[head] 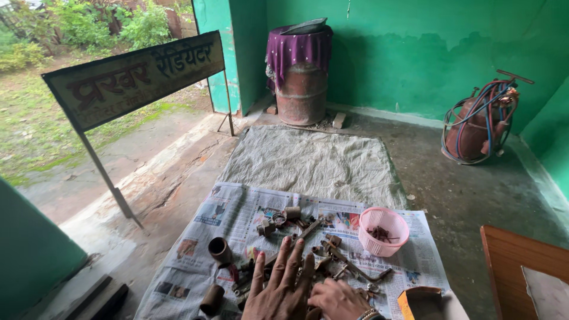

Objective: The person sorts through metal hardware parts laid out on a newspaper, picking out small fasteners and placing them into a plastic basket by hand.

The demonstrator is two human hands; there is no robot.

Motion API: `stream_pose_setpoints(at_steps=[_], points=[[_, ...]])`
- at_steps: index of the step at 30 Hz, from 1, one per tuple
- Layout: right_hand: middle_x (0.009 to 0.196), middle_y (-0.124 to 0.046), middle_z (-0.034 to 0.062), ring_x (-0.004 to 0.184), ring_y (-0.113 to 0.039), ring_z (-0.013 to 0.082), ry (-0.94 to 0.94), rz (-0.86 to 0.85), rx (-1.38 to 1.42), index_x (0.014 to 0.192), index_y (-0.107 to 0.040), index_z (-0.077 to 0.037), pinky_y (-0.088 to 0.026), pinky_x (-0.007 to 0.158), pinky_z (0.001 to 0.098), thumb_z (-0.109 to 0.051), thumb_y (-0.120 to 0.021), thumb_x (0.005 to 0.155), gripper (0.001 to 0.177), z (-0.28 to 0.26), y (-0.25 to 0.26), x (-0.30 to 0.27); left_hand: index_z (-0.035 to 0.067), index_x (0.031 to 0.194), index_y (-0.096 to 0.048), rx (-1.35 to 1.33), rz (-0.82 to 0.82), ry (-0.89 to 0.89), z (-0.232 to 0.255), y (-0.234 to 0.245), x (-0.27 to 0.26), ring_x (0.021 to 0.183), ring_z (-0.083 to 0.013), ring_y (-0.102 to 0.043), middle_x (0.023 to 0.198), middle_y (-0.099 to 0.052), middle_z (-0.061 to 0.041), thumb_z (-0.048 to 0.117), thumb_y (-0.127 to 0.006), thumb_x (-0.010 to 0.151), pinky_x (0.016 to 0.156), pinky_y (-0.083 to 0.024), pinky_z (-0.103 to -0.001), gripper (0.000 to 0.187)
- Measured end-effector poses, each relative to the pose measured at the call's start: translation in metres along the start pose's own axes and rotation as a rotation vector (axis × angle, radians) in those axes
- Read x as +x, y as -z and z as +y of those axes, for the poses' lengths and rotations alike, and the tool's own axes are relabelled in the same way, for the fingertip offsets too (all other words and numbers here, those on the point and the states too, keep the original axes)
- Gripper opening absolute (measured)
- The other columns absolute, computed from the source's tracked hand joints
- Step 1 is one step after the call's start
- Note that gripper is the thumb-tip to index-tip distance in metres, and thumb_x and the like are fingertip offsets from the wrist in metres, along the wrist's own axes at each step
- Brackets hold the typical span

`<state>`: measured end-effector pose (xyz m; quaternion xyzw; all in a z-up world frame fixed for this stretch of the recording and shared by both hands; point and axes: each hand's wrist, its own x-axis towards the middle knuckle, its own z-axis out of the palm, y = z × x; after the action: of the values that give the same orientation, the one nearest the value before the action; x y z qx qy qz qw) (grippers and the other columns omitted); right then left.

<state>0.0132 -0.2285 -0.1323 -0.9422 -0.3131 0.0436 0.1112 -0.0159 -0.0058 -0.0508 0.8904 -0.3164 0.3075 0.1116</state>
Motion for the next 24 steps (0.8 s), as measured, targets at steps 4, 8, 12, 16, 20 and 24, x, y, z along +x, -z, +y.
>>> stream_pose_setpoints(at_steps=[4,8,12,16,20,24], points=[[0.109,-0.071,0.0072,0.107,-0.065,0.0261,0.012,-0.066,0.11,0.107,-0.076,-0.014,-0.051,0.095,0.0405,-0.003,-0.068,0.083,0.027,0.025,-0.008,-0.005,0.01,0.147,-0.043,0.042,0.002,0.031,-0.003,0.006,-0.009,0.154,-0.0318,-0.011,0.165,-0.018,-0.017,0.068,-0.06,0.083,0.114,-0.006,-0.065,0.087],[0.103,-0.077,0.0005,0.1,-0.072,0.0191,-0.378,0.085,0.259,0.095,-0.084,-0.021,-0.055,0.101,0.0342,0.004,-0.061,0.078,0.037,0.048,0.017,-0.014,0.009,0.144,-0.044,-0.022,-0.104,0.086,-0.005,0.012,-0.015,0.152,-0.0318,-0.008,0.164,-0.016,-0.016,0.067,-0.061,0.081,0.117,-0.002,-0.07,0.088],[0.108,-0.078,-0.0027,0.097,-0.077,0.0159,-0.616,0.083,0.365,0.093,-0.081,-0.021,-0.06,0.1,0.0323,0.0,-0.057,0.087,0.033,0.043,0.046,-0.008,0.012,0.145,-0.042,-0.119,-0.275,0.168,-0.002,0.015,-0.023,0.155,-0.0351,-0.002,0.168,-0.01,-0.017,0.066,-0.064,0.082,0.114,0.003,-0.072,0.086],[0.102,-0.071,0.0007,0.1,-0.069,0.0167,-0.434,-0.103,0.142,0.096,-0.073,-0.018,-0.056,0.1,0.037,-0.025,-0.07,0.089,0.01,0.017,0.043,-0.006,0.011,0.146,-0.042,-0.024,-0.097,0.092,0.002,0.014,-0.026,0.154,-0.0333,-0.006,0.164,-0.013,-0.018,0.069,-0.064,0.079,0.115,0.0,-0.07,0.092],[0.106,-0.063,0.0143,0.108,-0.057,0.0371,-0.104,-0.033,-0.231,0.102,-0.069,-0.009,-0.044,0.095,0.0591,-0.038,-0.088,0.072,0.046,0.017,0.009,-0.012,0.012,0.155,-0.035,-0.163,-0.431,0.21,0.006,0.016,-0.022,0.157,-0.0351,0.002,0.171,-0.004,-0.016,0.065,-0.068,0.082,0.114,0.006,-0.073,0.096],[0.107,-0.063,0.0101,0.108,-0.059,0.0313,-0.182,-0.102,-0.301,0.105,-0.068,-0.014,-0.048,0.093,0.0503,-0.026,-0.085,0.073,0.038,0.009,-0.007,-0.007,0.012,0.146,-0.041,-0.06,-0.188,0.144,0.011,0.015,-0.023,0.157,-0.0347,-0.005,0.165,-0.011,-0.016,0.066,-0.069,0.078,0.115,0.0,-0.072,0.091]])
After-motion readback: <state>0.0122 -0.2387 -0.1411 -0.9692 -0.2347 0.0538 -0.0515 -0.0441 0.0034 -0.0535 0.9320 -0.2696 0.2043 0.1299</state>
